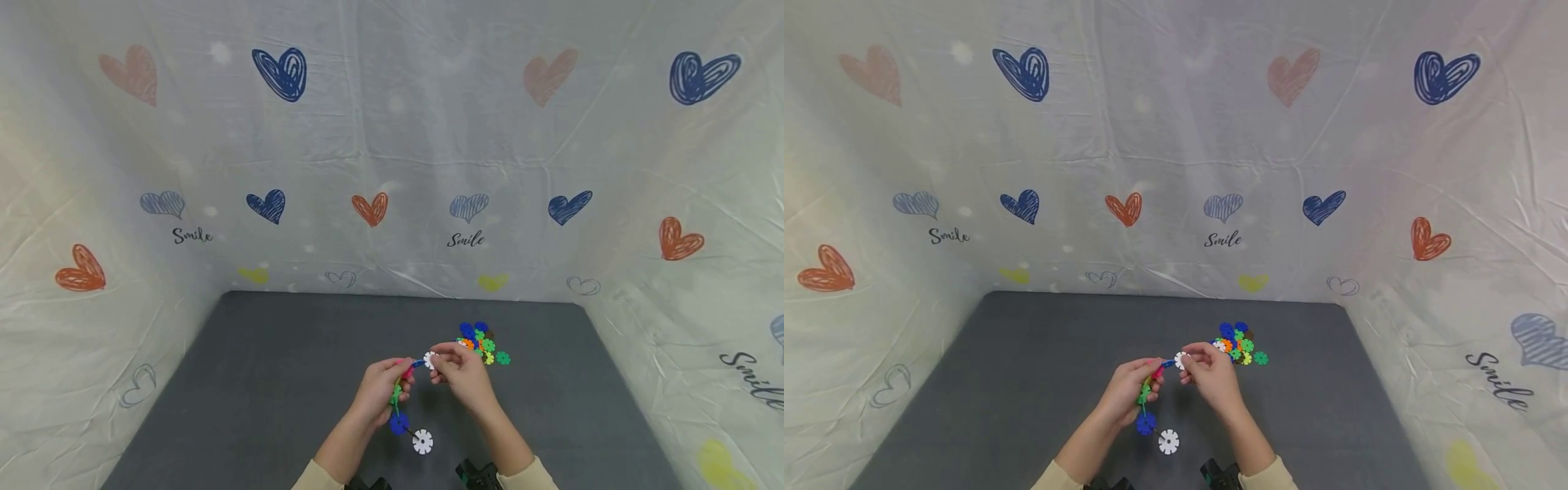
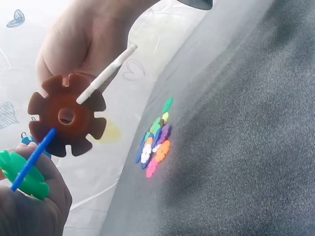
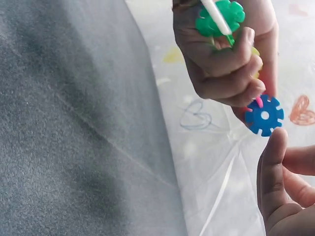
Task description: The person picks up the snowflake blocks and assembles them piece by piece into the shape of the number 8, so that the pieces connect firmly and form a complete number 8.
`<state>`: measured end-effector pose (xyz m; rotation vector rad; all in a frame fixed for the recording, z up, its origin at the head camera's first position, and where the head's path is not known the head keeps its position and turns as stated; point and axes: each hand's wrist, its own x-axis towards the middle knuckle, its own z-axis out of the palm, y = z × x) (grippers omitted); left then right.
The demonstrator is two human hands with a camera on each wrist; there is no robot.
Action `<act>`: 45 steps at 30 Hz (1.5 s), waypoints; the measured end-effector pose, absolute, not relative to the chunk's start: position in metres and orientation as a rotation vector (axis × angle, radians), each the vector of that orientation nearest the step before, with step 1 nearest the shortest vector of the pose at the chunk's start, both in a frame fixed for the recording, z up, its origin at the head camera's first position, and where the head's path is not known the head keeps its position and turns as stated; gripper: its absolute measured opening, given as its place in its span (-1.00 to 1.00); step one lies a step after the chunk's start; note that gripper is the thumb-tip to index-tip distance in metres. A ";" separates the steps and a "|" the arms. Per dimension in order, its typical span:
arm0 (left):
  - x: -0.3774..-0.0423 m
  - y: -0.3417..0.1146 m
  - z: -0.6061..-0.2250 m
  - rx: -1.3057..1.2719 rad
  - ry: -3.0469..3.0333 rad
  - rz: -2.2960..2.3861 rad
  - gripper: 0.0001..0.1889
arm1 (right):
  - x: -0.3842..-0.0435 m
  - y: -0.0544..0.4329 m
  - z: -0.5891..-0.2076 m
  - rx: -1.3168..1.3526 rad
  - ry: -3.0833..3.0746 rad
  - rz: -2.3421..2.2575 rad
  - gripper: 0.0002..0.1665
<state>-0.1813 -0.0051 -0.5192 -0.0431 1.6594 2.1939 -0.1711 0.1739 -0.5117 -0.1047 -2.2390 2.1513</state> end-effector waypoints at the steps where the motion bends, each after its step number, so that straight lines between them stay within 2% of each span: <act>1: -0.182 -0.005 -0.520 -0.042 1.646 2.202 -0.58 | -0.171 0.174 -0.512 -0.105 -2.248 2.145 -0.75; 19: -0.179 -0.008 -0.520 -0.025 1.617 2.187 -0.57 | -0.170 0.172 -0.509 -0.083 -2.271 2.076 -0.75; 25: -0.178 -0.008 -0.518 -0.006 1.645 2.165 -0.60 | -0.170 0.174 -0.508 -0.070 -2.276 2.068 -0.80; 32: -0.178 -0.007 -0.516 0.026 1.662 2.152 -0.73 | -0.170 0.174 -0.510 -0.049 -2.281 2.045 -0.82; 45: -0.177 -0.007 -0.519 0.090 1.711 2.147 -0.77 | -0.172 0.176 -0.515 0.137 -2.281 1.966 -0.86</act>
